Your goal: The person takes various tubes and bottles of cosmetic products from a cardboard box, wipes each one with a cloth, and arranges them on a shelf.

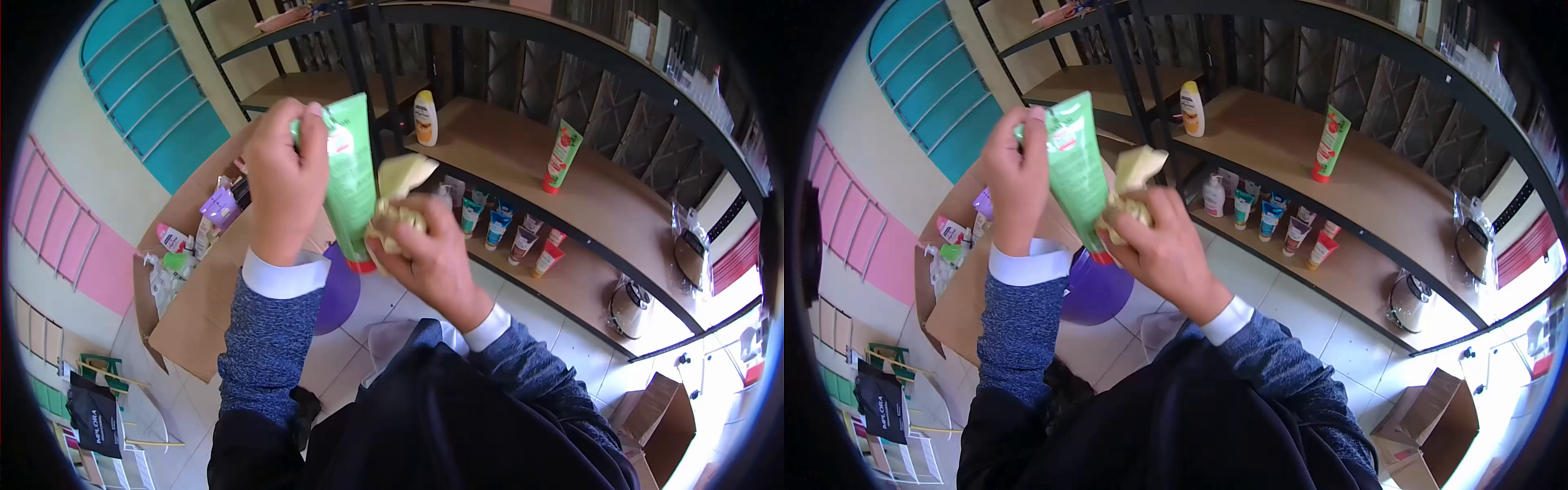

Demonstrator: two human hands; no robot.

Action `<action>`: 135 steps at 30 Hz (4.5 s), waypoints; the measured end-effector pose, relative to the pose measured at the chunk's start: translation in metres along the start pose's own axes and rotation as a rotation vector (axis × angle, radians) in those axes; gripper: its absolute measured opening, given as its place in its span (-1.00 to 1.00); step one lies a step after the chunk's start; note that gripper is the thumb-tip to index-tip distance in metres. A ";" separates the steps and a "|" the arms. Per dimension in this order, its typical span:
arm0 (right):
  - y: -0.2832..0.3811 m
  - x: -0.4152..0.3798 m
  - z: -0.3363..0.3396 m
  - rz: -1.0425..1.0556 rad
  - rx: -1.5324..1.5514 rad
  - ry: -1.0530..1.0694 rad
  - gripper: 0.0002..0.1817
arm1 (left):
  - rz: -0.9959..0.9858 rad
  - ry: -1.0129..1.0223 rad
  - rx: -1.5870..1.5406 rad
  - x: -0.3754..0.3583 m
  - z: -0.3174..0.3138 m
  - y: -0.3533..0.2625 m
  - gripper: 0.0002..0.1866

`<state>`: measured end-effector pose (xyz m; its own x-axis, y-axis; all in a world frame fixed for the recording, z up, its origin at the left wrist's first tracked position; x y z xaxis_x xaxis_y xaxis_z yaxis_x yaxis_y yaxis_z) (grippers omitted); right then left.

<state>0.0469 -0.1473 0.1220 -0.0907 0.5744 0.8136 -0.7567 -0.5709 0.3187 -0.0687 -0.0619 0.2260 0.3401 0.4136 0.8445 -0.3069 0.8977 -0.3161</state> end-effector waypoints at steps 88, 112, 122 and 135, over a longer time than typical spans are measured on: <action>-0.432 -0.585 0.240 -1.437 0.092 0.268 -0.58 | 0.494 1.161 -0.537 -0.310 -0.309 0.010 -0.52; -0.260 -0.491 0.114 -1.352 1.439 -0.814 -0.47 | 0.037 0.363 0.510 -0.081 -0.068 0.062 -0.73; -0.247 -0.308 0.018 -1.065 1.680 -0.426 -0.44 | 0.724 0.866 0.625 -0.060 0.138 0.255 -0.71; -0.168 -0.104 -0.001 -0.722 1.345 -0.155 -0.46 | 0.317 -0.126 0.231 -0.043 0.152 0.209 -0.83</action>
<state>0.1826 -0.1105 -0.0168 0.1582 0.9373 0.3107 0.5266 -0.3463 0.7764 -0.2827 0.0848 0.1890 0.0893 0.6296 0.7718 -0.5752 0.6652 -0.4761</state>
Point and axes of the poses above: each hand's wrist, its own x-axis towards the middle knuckle, its own z-axis out of the back of the hand, y = z × x, the point moved 4 cm from there along x, towards the middle knuckle, and after that the axes turned 13 degrees about y, right-handed, at the moved point
